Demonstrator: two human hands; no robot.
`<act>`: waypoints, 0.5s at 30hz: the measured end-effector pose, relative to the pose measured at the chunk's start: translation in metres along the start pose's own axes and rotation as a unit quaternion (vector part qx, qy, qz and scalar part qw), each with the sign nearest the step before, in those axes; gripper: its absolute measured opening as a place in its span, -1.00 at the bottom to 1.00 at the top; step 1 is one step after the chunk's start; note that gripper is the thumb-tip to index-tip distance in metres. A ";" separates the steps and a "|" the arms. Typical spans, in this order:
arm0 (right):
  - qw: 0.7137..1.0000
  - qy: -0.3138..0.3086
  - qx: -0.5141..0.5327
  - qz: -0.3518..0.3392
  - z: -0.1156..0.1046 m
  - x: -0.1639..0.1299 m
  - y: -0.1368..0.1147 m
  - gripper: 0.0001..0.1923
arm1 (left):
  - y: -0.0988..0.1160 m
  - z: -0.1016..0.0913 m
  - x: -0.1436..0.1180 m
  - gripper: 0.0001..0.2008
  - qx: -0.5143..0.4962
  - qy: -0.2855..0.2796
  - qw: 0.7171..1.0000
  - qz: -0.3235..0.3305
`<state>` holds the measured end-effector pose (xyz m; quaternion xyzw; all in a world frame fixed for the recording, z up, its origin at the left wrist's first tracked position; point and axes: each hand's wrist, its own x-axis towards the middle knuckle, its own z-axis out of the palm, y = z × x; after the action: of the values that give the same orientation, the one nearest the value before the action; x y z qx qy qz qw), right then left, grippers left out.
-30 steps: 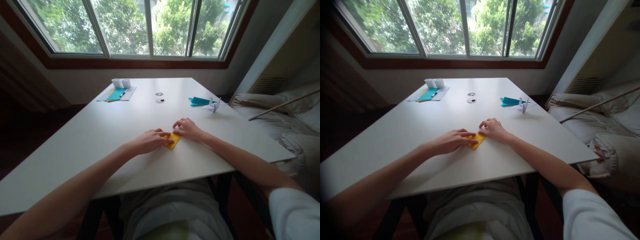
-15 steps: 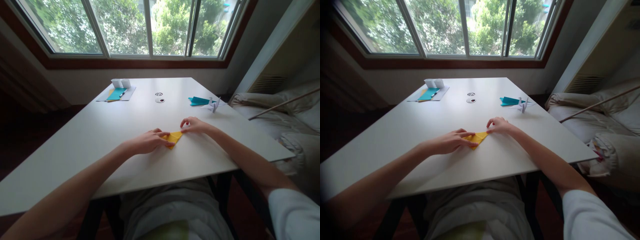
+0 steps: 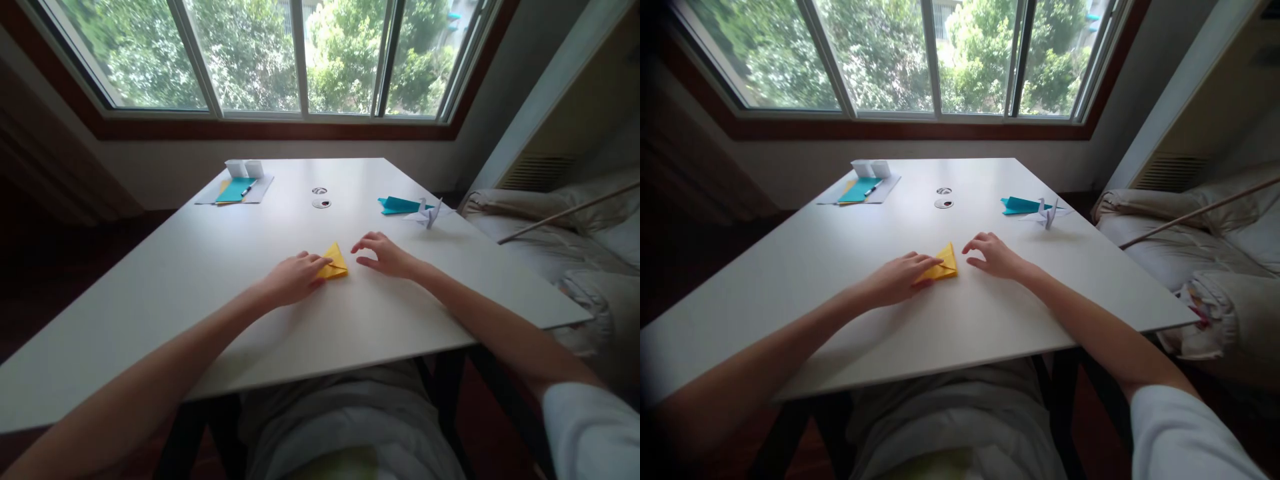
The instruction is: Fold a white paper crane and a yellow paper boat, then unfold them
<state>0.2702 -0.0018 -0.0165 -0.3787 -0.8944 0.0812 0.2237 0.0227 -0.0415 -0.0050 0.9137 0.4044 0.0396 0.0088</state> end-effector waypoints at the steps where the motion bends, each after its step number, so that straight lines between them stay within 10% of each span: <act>1: 0.999 -0.005 0.004 -0.034 0.002 -0.001 -0.005 -0.78 | 0.000 0.001 0.001 -0.65 -0.007 0.004 1.000 -0.020; 15: 0.992 -0.075 0.009 -0.100 0.002 -0.003 -0.010 -0.73 | -0.011 -0.006 0.003 -0.73 -0.074 0.028 0.992 0.098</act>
<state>0.2646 -0.0108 -0.0165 -0.2788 -0.9411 0.0943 0.1666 0.0159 -0.0325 0.0011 0.9443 0.3090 0.0956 0.0608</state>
